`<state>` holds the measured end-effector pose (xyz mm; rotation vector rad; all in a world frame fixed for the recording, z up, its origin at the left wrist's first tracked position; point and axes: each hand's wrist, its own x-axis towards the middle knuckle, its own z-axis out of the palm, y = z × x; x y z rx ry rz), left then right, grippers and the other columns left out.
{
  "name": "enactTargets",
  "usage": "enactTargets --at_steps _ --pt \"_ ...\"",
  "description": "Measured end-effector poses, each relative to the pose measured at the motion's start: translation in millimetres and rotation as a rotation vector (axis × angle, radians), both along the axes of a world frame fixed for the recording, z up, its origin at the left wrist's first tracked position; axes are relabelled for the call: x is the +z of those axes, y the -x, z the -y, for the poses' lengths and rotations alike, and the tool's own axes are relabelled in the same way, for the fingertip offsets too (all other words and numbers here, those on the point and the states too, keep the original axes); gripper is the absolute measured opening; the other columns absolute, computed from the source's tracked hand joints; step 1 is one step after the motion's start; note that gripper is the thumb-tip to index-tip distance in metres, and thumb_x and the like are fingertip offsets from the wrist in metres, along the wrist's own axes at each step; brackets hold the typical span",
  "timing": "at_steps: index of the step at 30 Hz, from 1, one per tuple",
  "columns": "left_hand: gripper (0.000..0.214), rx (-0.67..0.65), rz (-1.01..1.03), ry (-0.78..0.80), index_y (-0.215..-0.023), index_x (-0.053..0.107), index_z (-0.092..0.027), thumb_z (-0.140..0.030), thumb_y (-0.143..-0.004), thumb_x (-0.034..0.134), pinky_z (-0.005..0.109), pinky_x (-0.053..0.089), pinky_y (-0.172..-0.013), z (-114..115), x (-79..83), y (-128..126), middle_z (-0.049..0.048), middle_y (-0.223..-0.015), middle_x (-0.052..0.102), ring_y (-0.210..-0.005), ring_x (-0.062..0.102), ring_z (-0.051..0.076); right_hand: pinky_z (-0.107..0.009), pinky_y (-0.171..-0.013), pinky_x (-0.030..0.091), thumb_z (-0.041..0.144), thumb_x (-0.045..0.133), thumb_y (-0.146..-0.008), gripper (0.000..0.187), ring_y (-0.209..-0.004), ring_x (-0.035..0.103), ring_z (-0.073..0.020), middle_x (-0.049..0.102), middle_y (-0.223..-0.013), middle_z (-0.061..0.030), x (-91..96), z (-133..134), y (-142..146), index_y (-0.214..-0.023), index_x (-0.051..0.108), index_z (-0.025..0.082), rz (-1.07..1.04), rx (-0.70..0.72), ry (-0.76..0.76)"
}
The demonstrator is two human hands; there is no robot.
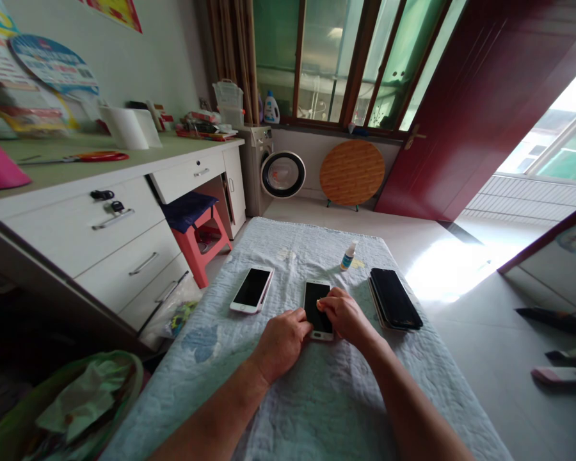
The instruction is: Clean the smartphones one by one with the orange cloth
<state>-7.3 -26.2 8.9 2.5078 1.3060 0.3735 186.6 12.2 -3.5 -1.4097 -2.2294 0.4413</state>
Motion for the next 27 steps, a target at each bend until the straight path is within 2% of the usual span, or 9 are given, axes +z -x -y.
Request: enactTargets --at_steps 7,12,18,22,25,27 --pt "0.019 -0.017 0.021 0.000 -0.094 0.070 -0.024 -0.016 -0.092 0.053 0.030 0.047 -0.090 0 -4.3 0 0.0036 -0.109 0.064 -0.101 0.060 0.020 -0.028 -0.078 0.038 0.015 0.046 -0.091 0.024 -0.083 0.050 -0.0183 0.054 -0.082 -0.0041 -21.7 -17 -6 -0.078 0.066 0.019 0.009 -0.225 -0.112" --pt "0.019 -0.026 0.028 0.008 -0.096 0.070 -0.024 -0.015 -0.092 0.053 0.032 0.047 -0.094 -1 -5.6 0 0.0041 -0.103 0.068 -0.104 0.061 0.022 -0.028 -0.078 0.039 0.017 0.044 -0.092 0.026 -0.082 0.050 -0.0185 0.053 -0.081 -0.0047 -21.8 -23 -6 -0.077 0.066 0.019 0.026 -0.269 -0.120" --pt "0.018 -0.025 0.032 -0.003 -0.094 0.070 -0.023 -0.016 -0.093 0.054 0.031 0.048 -0.091 -2 -6.6 -1 0.0037 -0.104 0.069 -0.102 0.062 0.021 -0.025 -0.075 0.039 0.016 0.050 -0.090 0.022 -0.078 0.055 -0.0149 0.057 -0.080 -0.0035 5.2 -8 -12 -0.078 0.068 0.017 0.087 -0.124 0.045" --pt "0.017 -0.021 0.048 -0.020 -0.093 0.071 -0.022 -0.019 -0.094 0.054 0.031 0.049 -0.090 -2 -7.8 -1 0.0031 -0.109 0.070 -0.102 0.062 0.022 -0.022 -0.067 0.038 0.013 0.058 -0.080 0.011 -0.073 0.056 -0.0125 0.064 -0.079 -0.0017 25.4 6 -16 -0.080 0.068 0.017 0.081 0.027 0.247" --pt "0.017 -0.015 0.052 -0.025 -0.093 0.071 -0.022 -0.019 -0.095 0.054 0.031 0.049 -0.091 -2 -8.2 0 0.0028 -0.111 0.070 -0.102 0.063 0.022 -0.021 -0.058 0.035 0.014 0.060 -0.077 0.010 -0.064 0.055 -0.0109 0.065 -0.072 0.0005 34.1 12 -17 -0.076 0.069 0.018 0.087 0.067 0.428" --pt "0.017 -0.017 0.054 -0.031 -0.095 0.072 -0.022 -0.020 -0.095 0.055 0.032 0.049 -0.092 -2 -8.4 0 0.0028 -0.112 0.070 -0.103 0.062 0.022 -0.020 -0.057 0.035 0.013 0.061 -0.075 0.010 -0.063 0.056 -0.0106 0.065 -0.072 0.0009 35.8 14 -18 -0.076 0.070 0.018 0.083 0.078 0.490"
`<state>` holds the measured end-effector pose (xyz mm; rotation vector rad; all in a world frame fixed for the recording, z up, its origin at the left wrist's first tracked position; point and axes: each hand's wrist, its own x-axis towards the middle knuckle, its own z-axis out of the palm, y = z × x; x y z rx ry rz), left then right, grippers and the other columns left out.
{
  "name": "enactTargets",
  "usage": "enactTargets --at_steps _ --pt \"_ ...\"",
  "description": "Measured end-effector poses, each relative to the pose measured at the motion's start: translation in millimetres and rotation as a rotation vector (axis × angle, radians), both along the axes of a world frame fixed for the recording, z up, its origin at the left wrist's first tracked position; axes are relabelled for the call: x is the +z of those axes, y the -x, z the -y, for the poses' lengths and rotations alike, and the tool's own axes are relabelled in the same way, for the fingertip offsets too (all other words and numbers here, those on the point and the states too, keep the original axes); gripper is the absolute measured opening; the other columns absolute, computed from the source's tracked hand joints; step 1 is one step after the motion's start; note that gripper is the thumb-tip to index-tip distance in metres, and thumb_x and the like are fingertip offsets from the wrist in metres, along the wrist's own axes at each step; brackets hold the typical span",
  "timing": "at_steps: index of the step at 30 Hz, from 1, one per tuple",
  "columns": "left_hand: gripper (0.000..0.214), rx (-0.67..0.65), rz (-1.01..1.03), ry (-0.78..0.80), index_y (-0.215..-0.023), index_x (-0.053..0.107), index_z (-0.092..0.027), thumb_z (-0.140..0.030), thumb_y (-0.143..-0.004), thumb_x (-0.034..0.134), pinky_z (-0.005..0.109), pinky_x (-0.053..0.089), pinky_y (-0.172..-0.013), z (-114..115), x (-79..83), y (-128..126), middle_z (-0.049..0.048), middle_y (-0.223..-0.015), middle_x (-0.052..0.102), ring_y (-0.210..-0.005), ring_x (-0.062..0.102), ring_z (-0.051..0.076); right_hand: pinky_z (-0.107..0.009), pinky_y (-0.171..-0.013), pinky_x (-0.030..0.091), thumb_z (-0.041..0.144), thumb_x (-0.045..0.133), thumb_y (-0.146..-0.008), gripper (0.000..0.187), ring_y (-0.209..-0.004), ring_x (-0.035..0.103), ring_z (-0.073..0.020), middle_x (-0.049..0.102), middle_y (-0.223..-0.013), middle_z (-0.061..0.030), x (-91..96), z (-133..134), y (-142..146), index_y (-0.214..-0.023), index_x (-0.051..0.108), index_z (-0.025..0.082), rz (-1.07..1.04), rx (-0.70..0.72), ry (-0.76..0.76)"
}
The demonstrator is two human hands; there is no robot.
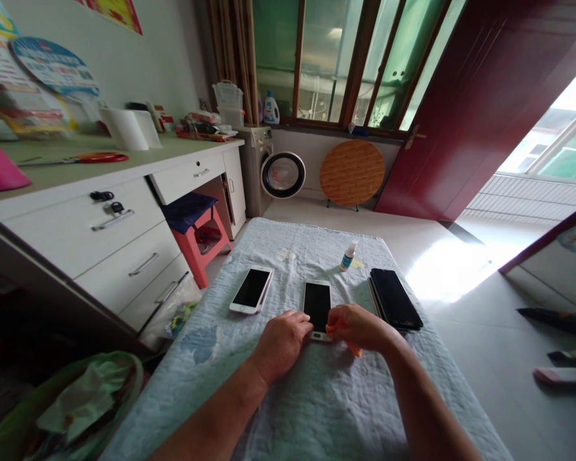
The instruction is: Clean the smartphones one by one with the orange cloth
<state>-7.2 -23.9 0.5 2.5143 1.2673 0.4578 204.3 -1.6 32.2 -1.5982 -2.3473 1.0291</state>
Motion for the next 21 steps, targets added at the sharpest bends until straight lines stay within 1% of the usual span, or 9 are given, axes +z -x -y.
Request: enactTargets --at_steps 2,3,6,8,11,17,21 --pt "0.017 -0.004 -0.003 -0.006 -0.095 0.072 -0.022 -0.020 -0.095 0.055 0.032 0.049 -0.092 0 -0.2 0 0.0029 -0.113 0.069 -0.104 0.062 0.022 -0.020 -0.059 0.036 0.013 0.062 -0.074 0.011 -0.065 0.056 -0.0108 0.066 -0.074 0.0003 -1.2 -1 0 -0.077 0.071 0.018 0.003 0.004 -0.001" --pt "0.017 -0.006 -0.006 -0.008 -0.095 0.072 -0.022 -0.020 -0.095 0.055 0.032 0.050 -0.092 0 -0.2 0 0.0029 -0.113 0.069 -0.103 0.063 0.022 -0.021 -0.060 0.036 0.013 0.062 -0.075 0.010 -0.066 0.057 -0.0111 0.066 -0.075 -0.0004 -2.8 -3 0 -0.077 0.071 0.017 0.011 -0.003 -0.028" --pt "0.018 -0.006 -0.015 -0.014 -0.093 0.072 -0.022 -0.019 -0.094 0.055 0.032 0.050 -0.091 0 -0.6 -1 0.0031 -0.112 0.069 -0.103 0.063 0.022 -0.022 -0.066 0.038 0.014 0.060 -0.079 0.011 -0.072 0.056 -0.0126 0.064 -0.078 -0.0029 -10.3 -11 -1 -0.078 0.071 0.016 0.040 -0.054 -0.196" --pt "0.018 -0.008 -0.018 -0.022 -0.092 0.072 -0.022 -0.018 -0.094 0.055 0.032 0.050 -0.090 0 -1.2 -1 0.0032 -0.110 0.070 -0.101 0.063 0.022 -0.023 -0.070 0.038 0.015 0.057 -0.083 0.015 -0.075 0.056 -0.0134 0.062 -0.078 -0.0035 -16.8 -17 0 -0.079 0.070 0.015 0.049 -0.105 -0.310" --pt "0.018 -0.014 -0.022 -0.030 -0.090 0.072 -0.022 -0.018 -0.094 0.055 0.032 0.051 -0.089 0 -2.6 -1 0.0034 -0.105 0.070 -0.099 0.064 0.021 -0.023 -0.072 0.038 0.017 0.053 -0.088 0.019 -0.075 0.054 -0.0138 0.059 -0.079 -0.0038 -25.8 -28 3 -0.078 0.069 0.015 0.073 -0.199 -0.414" --pt "0.019 -0.014 -0.009 -0.009 -0.094 0.072 -0.024 -0.018 -0.094 0.054 0.031 0.050 -0.087 0 -2.2 1 0.0033 -0.102 0.070 -0.099 0.064 0.021 -0.024 -0.077 0.036 0.015 0.049 -0.090 0.025 -0.080 0.053 -0.0152 0.056 -0.080 -0.0044 -35.4 -51 10 -0.076 0.069 0.016 0.138 -0.283 -0.508" --pt "0.019 -0.017 -0.012 0.037 -0.093 0.072 -0.023 -0.017 -0.094 0.053 0.031 0.049 -0.089 -1 0.8 1 0.0035 -0.103 0.069 -0.100 0.063 0.021 -0.025 -0.079 0.035 0.015 0.049 -0.091 0.026 -0.083 0.051 -0.0165 0.057 -0.083 -0.0060 -40.6 -63 17 -0.076 0.070 0.015 0.179 -0.281 -0.554"
